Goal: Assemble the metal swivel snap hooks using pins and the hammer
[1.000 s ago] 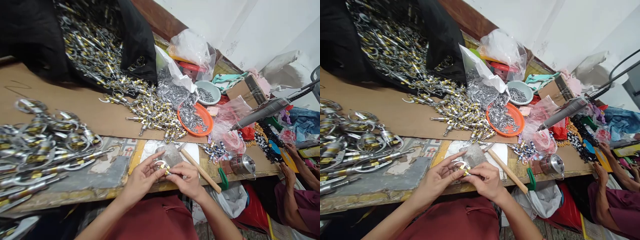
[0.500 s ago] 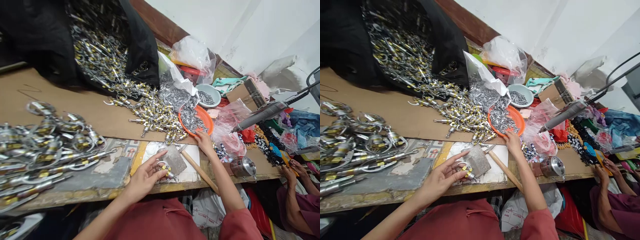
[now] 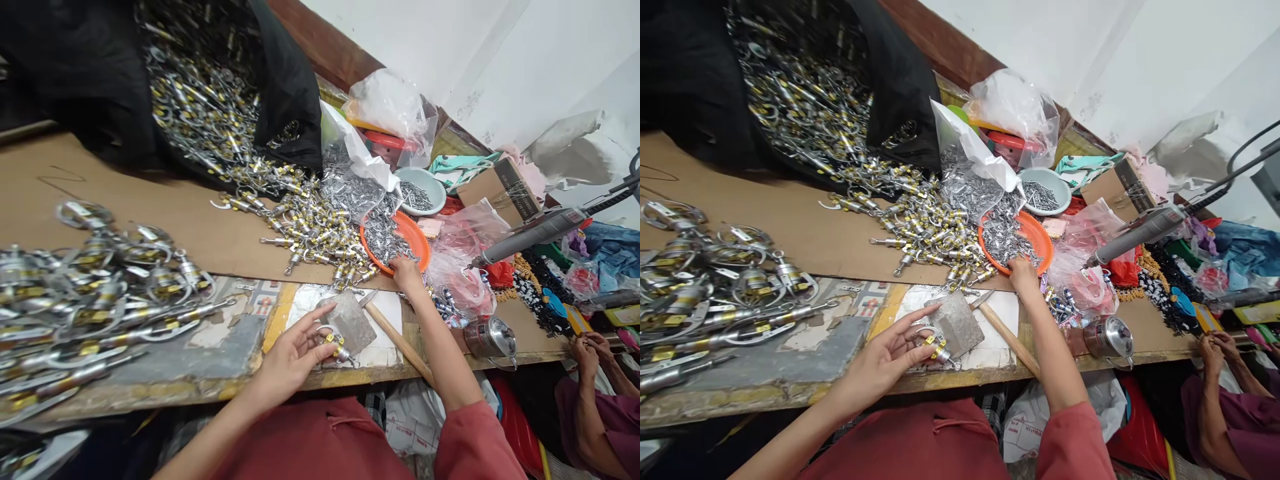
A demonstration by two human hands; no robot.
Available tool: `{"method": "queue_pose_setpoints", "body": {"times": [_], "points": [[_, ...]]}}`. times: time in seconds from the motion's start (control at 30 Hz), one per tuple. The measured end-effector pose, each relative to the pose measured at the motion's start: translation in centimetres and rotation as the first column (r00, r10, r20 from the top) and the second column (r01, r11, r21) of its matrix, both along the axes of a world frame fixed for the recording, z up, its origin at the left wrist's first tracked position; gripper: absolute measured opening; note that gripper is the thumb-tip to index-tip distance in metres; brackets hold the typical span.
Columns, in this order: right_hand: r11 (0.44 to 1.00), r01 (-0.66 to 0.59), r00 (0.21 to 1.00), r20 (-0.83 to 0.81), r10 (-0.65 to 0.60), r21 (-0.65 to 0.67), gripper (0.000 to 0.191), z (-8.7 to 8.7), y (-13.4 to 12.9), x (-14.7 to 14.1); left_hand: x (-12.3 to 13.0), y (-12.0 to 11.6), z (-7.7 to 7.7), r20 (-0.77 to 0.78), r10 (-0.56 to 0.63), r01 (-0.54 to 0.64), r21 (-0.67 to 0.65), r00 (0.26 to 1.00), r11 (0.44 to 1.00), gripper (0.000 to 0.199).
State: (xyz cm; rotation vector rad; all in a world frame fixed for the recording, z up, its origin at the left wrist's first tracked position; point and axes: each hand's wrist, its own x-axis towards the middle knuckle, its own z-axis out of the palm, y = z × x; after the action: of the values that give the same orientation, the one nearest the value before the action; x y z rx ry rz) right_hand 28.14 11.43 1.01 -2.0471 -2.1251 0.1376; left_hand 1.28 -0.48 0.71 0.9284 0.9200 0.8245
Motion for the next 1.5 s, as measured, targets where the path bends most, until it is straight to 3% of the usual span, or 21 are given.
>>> {"method": "queue_pose_setpoints", "body": {"times": [0.3,0.7,1.1,1.5], "points": [[0.999,-0.050,0.995,-0.086,0.051,0.008,0.021,0.6,-1.3,1.1,0.0,-0.1,0.2,0.006,-0.015,0.015,0.006,1.000,1.000,0.064],[0.986,-0.107,0.943,-0.301,0.141,0.127,0.024,-0.6,-2.1,3.0,-0.1,0.1,0.4,-0.025,0.010,-0.010,0.000,1.000,1.000,0.066],[0.973,-0.025,0.934,-0.342,0.105,0.230,0.024,-1.5,-2.3,2.8,-0.3,-0.1,0.0,0.046,0.006,-0.004,-0.049,0.999,0.999,0.068],[0.969,-0.020,0.901,-0.416,0.124,0.246,0.021,-1.1,-2.7,2.4,-0.4,-0.1,-0.5,0.115,0.001,0.006,-0.062,0.993,0.998,0.061]]}}
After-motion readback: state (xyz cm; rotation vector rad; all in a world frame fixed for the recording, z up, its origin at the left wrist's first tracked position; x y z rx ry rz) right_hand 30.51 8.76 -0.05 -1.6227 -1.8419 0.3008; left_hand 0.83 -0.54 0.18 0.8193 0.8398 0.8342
